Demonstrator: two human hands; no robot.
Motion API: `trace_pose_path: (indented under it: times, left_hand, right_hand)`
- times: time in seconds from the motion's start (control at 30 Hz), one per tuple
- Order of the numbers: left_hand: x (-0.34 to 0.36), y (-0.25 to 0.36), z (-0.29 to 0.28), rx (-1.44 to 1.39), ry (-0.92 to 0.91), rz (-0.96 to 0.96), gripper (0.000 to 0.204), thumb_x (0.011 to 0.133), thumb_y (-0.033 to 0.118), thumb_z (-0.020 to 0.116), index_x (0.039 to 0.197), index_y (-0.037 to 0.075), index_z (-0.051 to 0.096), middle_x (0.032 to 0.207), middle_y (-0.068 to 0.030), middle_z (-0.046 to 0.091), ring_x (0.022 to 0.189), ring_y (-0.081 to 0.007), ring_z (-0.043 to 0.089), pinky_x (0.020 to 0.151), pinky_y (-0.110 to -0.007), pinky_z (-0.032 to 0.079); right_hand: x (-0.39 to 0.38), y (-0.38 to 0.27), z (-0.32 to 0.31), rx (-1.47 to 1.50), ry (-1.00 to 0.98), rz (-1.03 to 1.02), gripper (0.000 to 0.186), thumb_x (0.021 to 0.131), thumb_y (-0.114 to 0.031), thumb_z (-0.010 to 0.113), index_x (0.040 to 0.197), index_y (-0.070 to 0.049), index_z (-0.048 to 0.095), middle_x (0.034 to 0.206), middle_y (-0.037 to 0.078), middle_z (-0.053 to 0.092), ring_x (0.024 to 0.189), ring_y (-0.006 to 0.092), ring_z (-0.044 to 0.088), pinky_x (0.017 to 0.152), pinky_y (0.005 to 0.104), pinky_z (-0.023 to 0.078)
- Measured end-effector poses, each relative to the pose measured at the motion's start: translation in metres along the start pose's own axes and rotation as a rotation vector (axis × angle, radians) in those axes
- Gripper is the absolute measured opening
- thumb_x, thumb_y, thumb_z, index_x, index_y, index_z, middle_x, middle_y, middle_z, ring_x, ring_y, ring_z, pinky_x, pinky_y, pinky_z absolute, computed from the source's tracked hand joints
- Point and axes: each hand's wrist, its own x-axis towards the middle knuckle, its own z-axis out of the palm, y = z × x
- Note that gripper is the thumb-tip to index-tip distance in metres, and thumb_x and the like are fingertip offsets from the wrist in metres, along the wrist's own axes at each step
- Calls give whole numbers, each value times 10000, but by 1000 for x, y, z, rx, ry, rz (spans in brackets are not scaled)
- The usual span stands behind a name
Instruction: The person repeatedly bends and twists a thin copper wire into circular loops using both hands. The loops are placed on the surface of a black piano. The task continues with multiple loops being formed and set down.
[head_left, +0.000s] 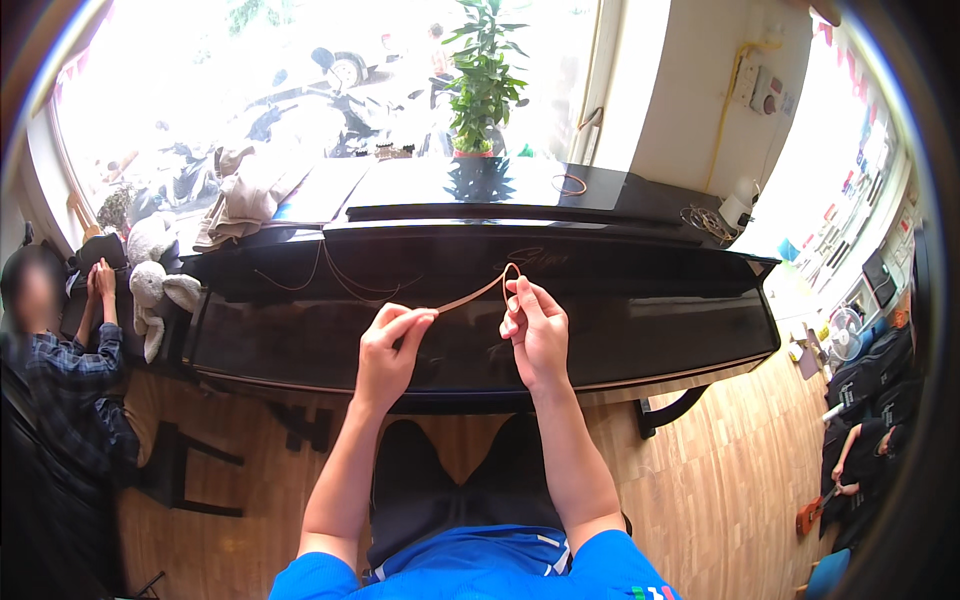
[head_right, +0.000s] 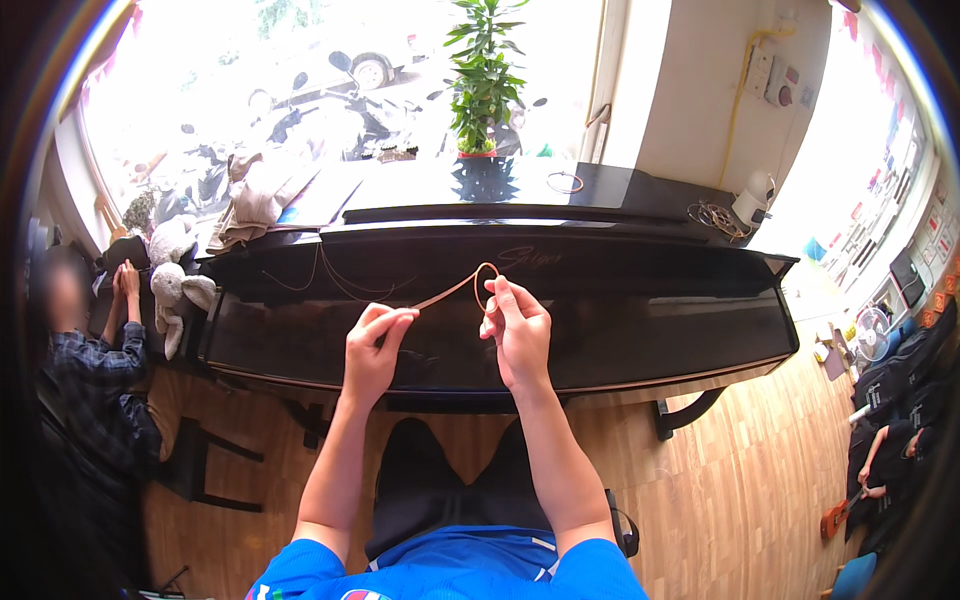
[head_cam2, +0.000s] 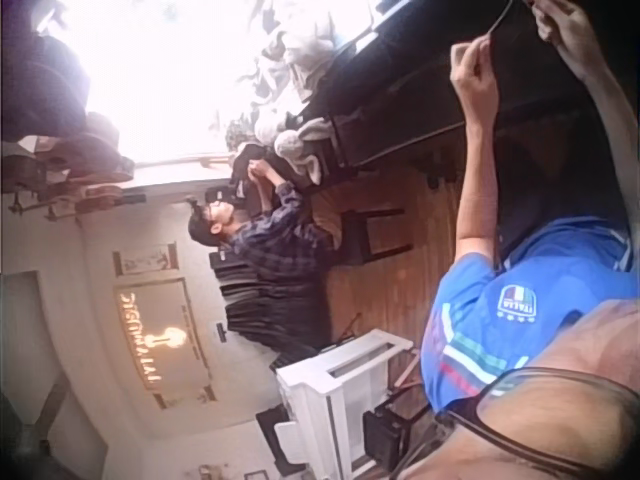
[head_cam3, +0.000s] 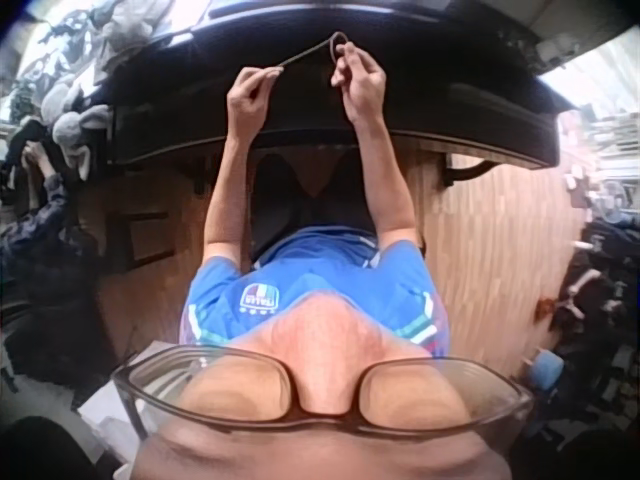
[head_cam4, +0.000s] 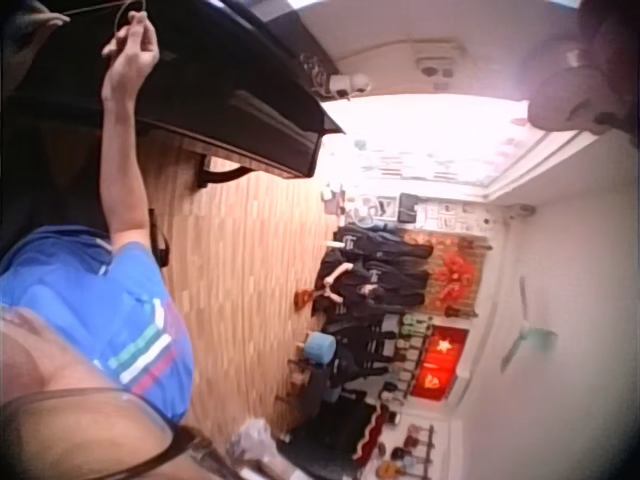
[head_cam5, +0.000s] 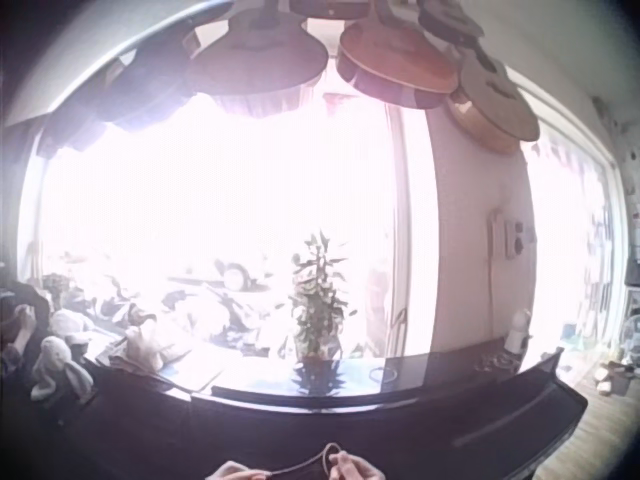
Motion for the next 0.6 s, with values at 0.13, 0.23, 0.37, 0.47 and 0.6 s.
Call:
trace_pose_path:
  times: [0.13,0.23,0.37,0.47,0.6]
  left_hand:
    - [1,-28,34,-552,26,-318,279,1044,203,578,1122,-34,702,962,-15,636,869,-75,604,859,-251,526]
    - [-1,-22,58,-879,37,-484,310,1039,222,576,1185,-37,665,1059,-70,670,959,-148,673,907,-300,569]
    - [-2,-17,71,-1007,42,-602,329,1036,225,581,1224,-39,640,1098,-96,683,982,-170,688,885,-301,578]
    - [-2,-17,67,-1036,-23,-631,331,1031,204,595,1242,-46,639,1087,-105,696,1002,-175,688,854,-303,581]
    - [-8,-25,67,-967,-117,-567,279,1047,203,565,1206,-9,649,1050,-72,710,819,-90,631,659,-218,475]
  right_hand:
    - [-1,5,-4,-125,92,-56,258,1014,-226,632,1053,21,698,731,12,606,563,91,539,535,256,477]
    - [-2,19,-12,-237,149,-122,243,1007,-209,644,1029,25,704,727,7,616,547,74,533,514,233,466]
    - [-5,37,-20,-360,189,-157,209,1003,-184,648,1012,11,721,720,0,617,545,56,526,501,209,455]
    - [-8,44,-17,-412,165,-186,193,999,-169,652,1026,7,728,731,4,630,560,54,536,507,201,443]
    - [-9,49,-19,-445,143,-196,202,992,-172,665,1035,16,725,748,15,650,572,54,545,512,199,432]
